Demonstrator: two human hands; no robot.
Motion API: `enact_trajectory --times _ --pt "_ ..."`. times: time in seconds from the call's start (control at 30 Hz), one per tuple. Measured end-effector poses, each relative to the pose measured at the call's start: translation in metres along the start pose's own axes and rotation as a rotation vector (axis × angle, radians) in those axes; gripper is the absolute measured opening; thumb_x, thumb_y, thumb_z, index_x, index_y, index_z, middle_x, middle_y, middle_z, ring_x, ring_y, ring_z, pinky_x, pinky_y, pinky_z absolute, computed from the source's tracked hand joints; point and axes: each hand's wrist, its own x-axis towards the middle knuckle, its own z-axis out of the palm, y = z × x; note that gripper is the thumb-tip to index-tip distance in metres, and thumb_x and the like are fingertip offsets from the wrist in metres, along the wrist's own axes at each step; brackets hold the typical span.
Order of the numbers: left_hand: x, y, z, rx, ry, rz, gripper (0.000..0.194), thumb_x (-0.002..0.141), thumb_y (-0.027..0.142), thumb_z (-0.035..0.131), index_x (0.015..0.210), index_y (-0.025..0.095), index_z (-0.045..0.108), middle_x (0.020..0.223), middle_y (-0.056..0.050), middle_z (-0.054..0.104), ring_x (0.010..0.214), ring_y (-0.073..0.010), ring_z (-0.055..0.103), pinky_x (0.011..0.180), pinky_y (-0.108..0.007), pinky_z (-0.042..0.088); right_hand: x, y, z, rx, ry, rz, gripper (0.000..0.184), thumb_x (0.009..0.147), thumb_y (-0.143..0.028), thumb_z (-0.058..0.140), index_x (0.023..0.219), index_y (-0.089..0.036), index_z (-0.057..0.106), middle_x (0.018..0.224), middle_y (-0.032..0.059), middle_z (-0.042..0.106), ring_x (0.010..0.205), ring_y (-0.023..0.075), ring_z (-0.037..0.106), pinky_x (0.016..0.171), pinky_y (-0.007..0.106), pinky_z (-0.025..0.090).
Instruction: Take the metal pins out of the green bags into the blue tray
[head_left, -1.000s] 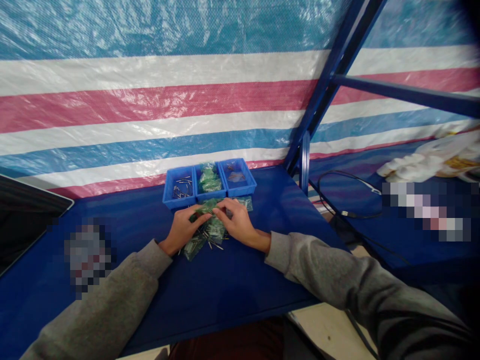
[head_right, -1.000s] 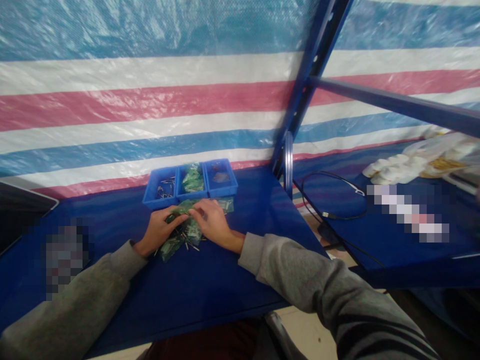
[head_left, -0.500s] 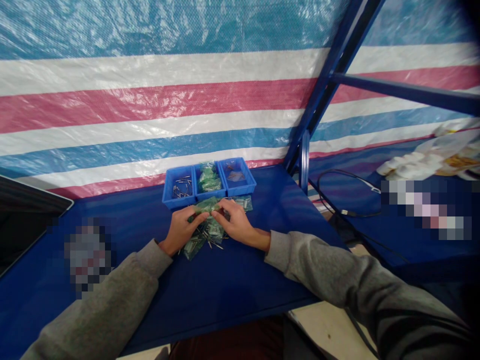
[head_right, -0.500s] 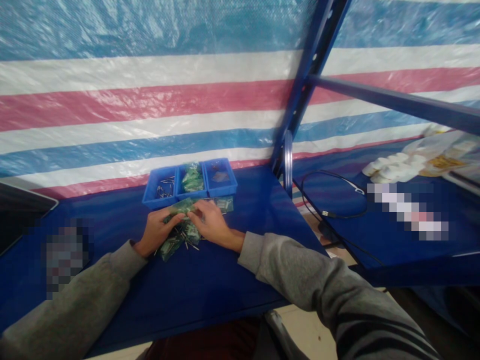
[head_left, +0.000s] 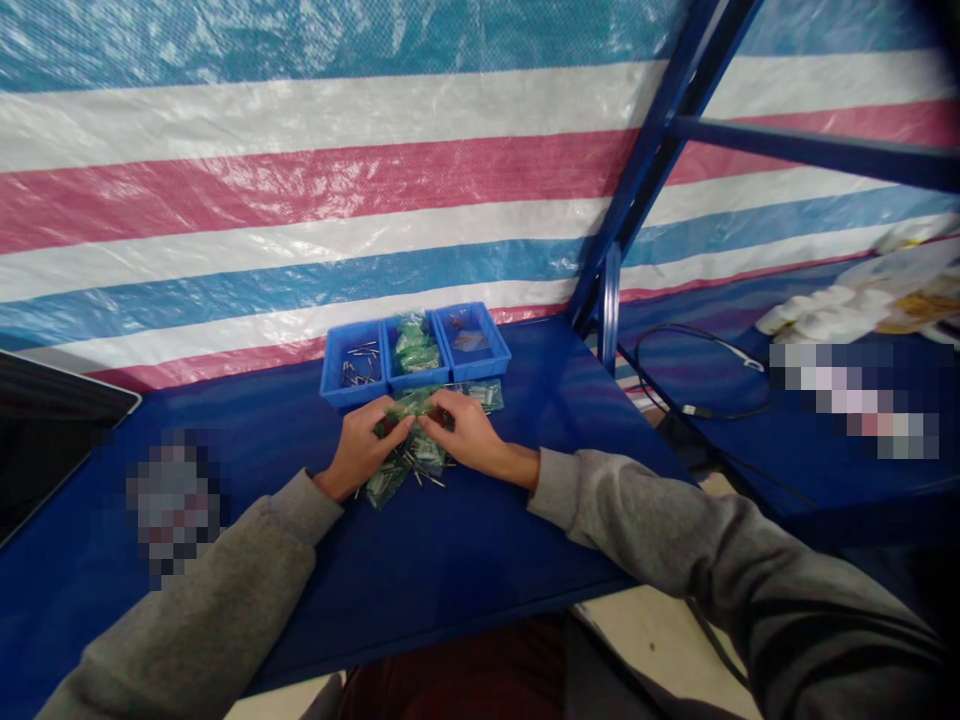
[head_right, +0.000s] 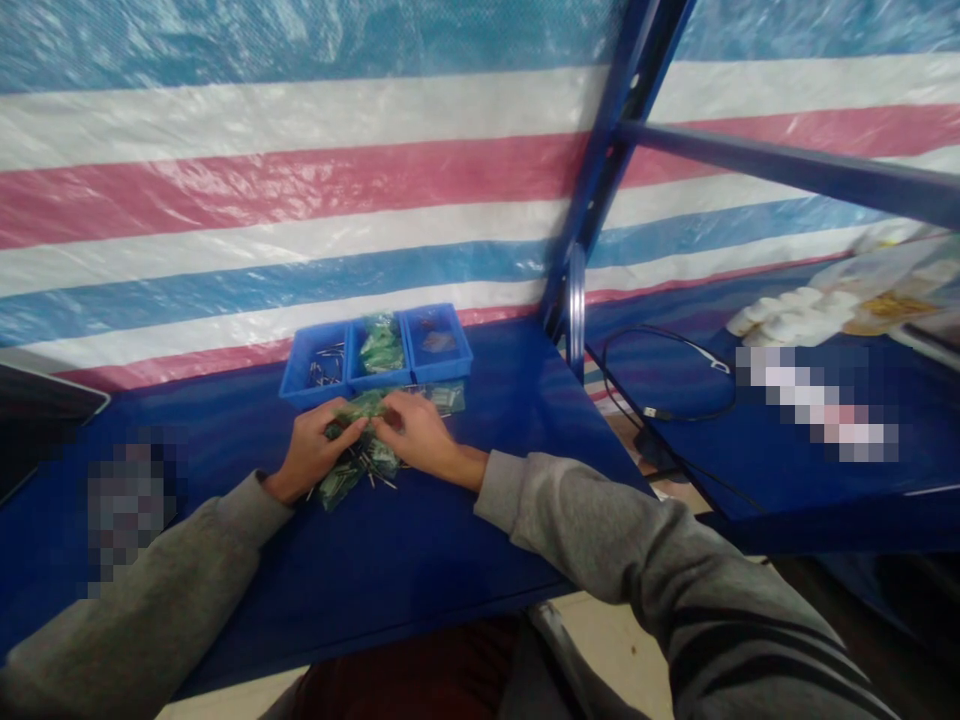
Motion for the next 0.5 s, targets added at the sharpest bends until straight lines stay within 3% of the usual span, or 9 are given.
enact_trajectory --times 0.5 --pt "-0.0011 0.0023 -0.0004 -0.02 -0.025 -0.014 0.022 0.084 0.035 0.052 0.077 0.016 0.06 0.07 0.0 0.061 0.061 -0.0117 0.055 0.06 -0.023 0.042 0.0003 -0.004 -0.0021 0.001 0.016 -0.008 0.021 0.082 -0.024 0.051 0.064 -0.018 0.044 0.061 -0.0027 0.044 0.058 0.0108 0.041 0.057 0.022 0.032"
